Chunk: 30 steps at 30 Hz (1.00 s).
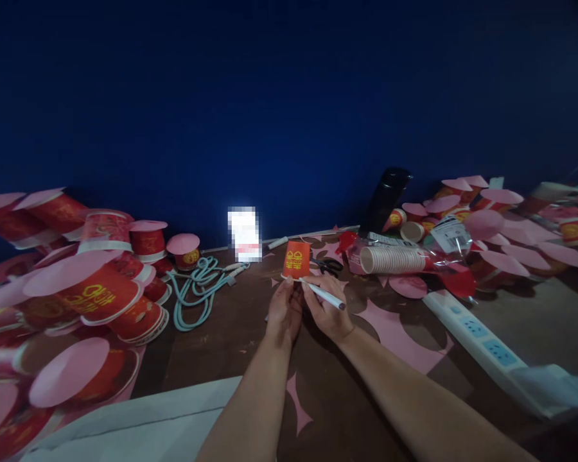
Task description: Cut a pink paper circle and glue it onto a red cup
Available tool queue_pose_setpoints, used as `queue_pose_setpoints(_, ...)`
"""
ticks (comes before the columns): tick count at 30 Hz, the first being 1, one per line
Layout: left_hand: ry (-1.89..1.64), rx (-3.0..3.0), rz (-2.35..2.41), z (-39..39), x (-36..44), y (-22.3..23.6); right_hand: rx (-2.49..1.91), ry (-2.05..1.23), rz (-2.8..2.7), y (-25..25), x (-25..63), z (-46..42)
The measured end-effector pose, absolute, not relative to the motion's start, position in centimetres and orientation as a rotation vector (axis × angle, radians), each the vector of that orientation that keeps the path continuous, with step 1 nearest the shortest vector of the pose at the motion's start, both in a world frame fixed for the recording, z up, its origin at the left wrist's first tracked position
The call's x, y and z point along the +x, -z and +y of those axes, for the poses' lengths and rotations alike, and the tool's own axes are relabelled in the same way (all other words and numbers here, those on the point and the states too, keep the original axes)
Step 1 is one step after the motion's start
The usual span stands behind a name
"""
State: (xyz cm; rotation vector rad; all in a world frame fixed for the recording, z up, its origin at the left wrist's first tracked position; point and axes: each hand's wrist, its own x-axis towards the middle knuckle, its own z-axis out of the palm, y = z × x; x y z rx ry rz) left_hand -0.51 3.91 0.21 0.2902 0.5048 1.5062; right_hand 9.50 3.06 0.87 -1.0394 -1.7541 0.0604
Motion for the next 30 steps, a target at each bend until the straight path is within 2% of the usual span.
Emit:
queue_pose_setpoints(18, -1.479, 0.117, 0.472, 3.88, -0.77, -0.51, -1.042, -0.096, -1.627, -1.36, 9.63, 3.01)
queue_pose_setpoints(30, -1.514, 0.348, 0.502, 3.85, -0.33, -0.08, -1.010, -0.041, -1.684, -1.47, 9.50, 2.99)
